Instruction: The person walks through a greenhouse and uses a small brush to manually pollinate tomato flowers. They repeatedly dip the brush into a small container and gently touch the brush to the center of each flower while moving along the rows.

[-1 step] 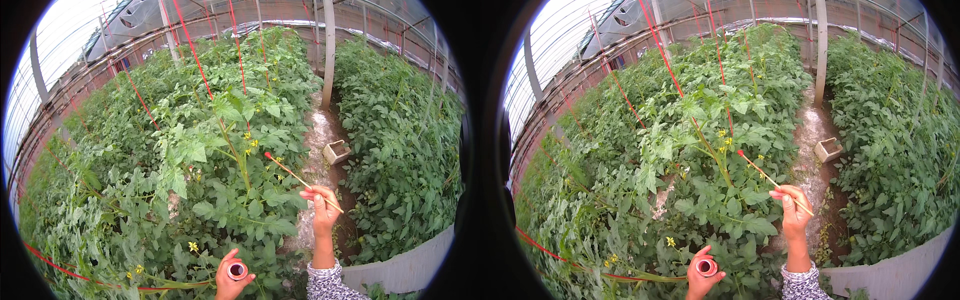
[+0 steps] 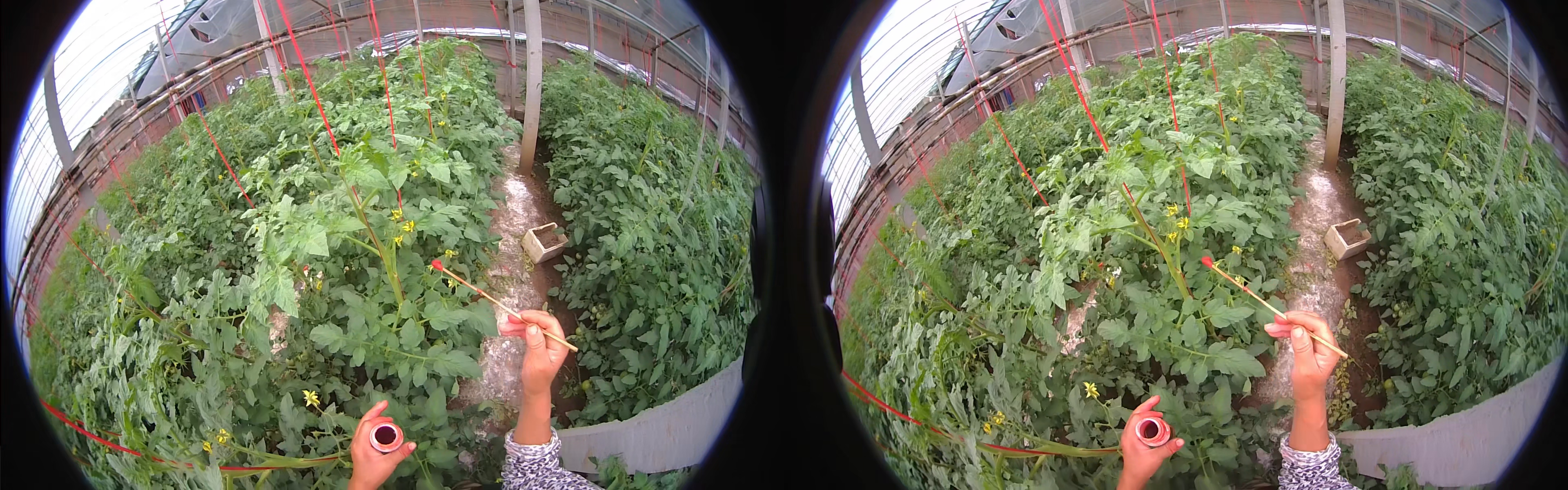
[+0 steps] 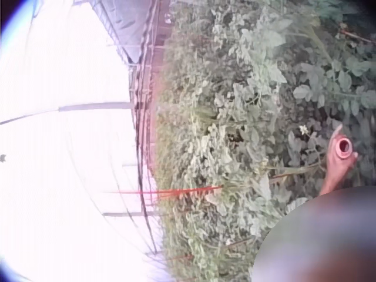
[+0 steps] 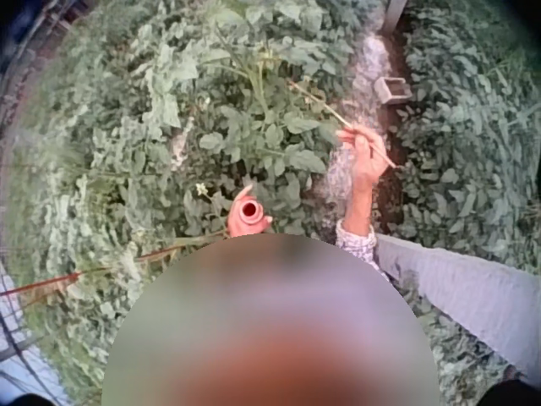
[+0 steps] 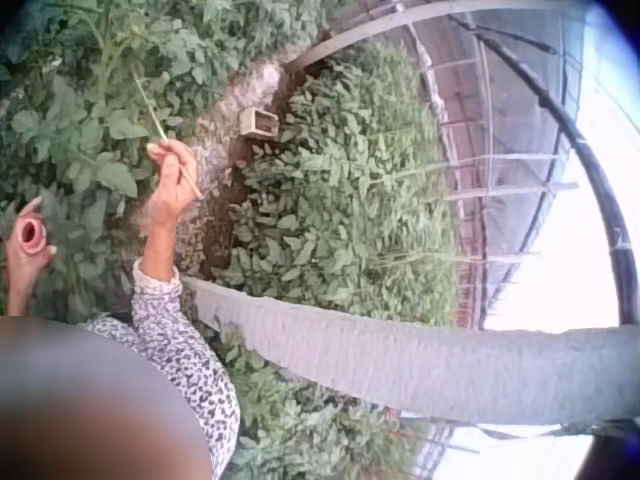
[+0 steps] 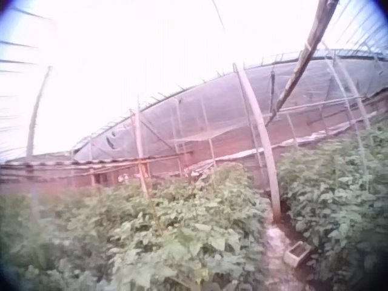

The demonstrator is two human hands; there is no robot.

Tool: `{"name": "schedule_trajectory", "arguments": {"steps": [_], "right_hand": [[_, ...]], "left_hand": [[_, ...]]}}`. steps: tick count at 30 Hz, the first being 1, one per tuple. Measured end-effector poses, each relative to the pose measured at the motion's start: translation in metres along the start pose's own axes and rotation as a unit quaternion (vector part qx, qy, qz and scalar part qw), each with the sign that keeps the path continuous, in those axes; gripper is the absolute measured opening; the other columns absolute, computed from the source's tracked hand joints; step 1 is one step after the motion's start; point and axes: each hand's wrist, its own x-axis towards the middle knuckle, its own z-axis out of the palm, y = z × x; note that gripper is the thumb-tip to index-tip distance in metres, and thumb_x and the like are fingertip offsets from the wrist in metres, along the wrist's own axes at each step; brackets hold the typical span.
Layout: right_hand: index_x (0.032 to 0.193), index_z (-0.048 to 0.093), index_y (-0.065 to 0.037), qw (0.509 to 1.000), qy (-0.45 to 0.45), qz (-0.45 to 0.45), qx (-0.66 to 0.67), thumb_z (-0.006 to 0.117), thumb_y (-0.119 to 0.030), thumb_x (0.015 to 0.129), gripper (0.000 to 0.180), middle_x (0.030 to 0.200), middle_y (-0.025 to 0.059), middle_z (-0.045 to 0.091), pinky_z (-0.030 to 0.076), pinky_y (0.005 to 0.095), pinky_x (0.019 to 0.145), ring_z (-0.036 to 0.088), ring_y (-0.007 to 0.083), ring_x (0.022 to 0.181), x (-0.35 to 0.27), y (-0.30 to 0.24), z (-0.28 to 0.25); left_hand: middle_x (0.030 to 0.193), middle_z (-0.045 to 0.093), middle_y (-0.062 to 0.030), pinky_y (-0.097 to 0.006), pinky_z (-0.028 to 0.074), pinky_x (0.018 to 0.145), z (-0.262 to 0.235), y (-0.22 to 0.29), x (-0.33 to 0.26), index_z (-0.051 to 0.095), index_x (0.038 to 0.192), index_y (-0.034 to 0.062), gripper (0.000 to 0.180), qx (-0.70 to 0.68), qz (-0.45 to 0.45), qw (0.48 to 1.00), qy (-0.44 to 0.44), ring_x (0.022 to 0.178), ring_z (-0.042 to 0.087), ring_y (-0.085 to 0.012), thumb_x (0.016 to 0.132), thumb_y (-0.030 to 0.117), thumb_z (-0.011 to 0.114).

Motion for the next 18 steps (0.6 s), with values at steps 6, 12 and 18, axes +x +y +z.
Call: {"name": "schedule_trajectory", "arguments": {"steps": [6, 12, 18], "right_hand": [[0.082, 0.048, 0.003, 0.987, -0.046, 0.045, 0.148, 0.051, -0.024, 0.094, 0.03, 0.067, 0.0182, 0.053, 0.046, 0.0267, 0.037, 0.05, 0.0186, 0.041, -0.031, -0.064, -0.057], [0.085, 0.055, 0.007, 0.986, -0.114, 0.095, 0.077, 0.055, -0.02, 0.093, 0.028, 0.076, 0.0213, 0.06, 0.052, 0.0294, 0.05, 0.059, 0.0211, 0.052, -0.047, -0.097, -0.08], [0.089, 0.06, 0.0, 0.928, -0.339, 0.099, -0.119, 0.059, -0.012, 0.088, 0.011, 0.08, 0.0116, 0.062, 0.048, 0.0314, 0.054, 0.062, 0.0223, 0.062, -0.04, -0.092, -0.085]], "left_hand": [[0.127, 0.053, -0.0205, -0.036, 0.045, 0.089, 0.021, 0.01, -0.002, 0.059, 0.095, 0.0019, 0.048, 0.004, -0.053, 0.997, -0.049, 0.109, 0.057, -0.0278, 0.059, 0.018, 0.087], [0.126, 0.052, -0.0202, -0.04, 0.043, 0.094, 0.052, 0.014, 0.003, 0.061, 0.096, 0.0048, 0.047, 0.093, 0.018, 0.986, -0.138, 0.123, 0.047, -0.033, 0.058, 0.014, 0.085], [0.131, 0.049, -0.0196, -0.043, 0.039, 0.099, 0.082, 0.024, 0.015, 0.062, 0.097, 0.0065, 0.045, 0.165, 0.059, 0.966, -0.191, 0.125, 0.044, -0.0374, 0.057, 0.009, 0.083]]}}
